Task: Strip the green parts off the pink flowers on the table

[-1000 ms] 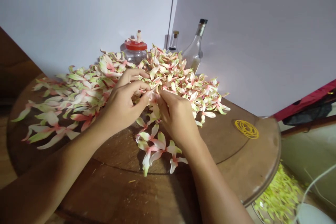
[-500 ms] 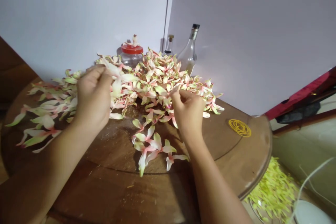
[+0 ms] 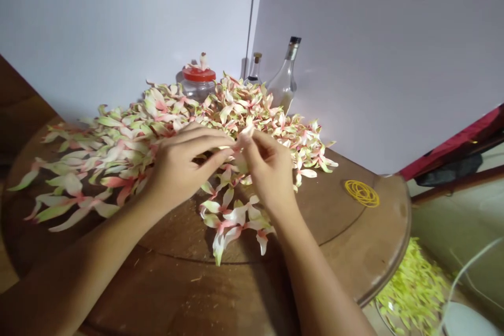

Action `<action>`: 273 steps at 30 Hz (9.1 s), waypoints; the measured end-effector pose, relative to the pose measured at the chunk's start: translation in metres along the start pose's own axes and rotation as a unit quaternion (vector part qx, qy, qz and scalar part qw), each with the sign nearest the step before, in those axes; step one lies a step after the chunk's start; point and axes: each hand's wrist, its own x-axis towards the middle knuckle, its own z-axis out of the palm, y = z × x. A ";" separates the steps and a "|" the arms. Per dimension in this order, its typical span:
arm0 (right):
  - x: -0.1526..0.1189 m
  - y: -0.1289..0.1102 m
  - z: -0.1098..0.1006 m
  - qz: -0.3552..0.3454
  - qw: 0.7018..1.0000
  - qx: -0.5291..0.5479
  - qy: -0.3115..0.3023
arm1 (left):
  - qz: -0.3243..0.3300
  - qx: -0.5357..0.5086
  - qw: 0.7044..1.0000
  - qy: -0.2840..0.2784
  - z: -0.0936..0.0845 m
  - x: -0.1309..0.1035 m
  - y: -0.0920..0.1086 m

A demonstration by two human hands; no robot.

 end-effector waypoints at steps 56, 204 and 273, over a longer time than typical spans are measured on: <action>-0.003 0.005 0.005 0.021 0.997 -0.020 -0.072 | -0.087 0.090 0.992 -0.034 0.003 -0.006 -0.004; -0.006 0.005 0.009 0.030 0.993 0.085 -0.072 | -0.168 -0.043 0.984 -0.031 -0.007 -0.001 -0.010; -0.004 0.005 0.007 0.060 0.977 0.172 -0.114 | -0.058 -0.002 0.997 -0.059 -0.013 0.001 -0.006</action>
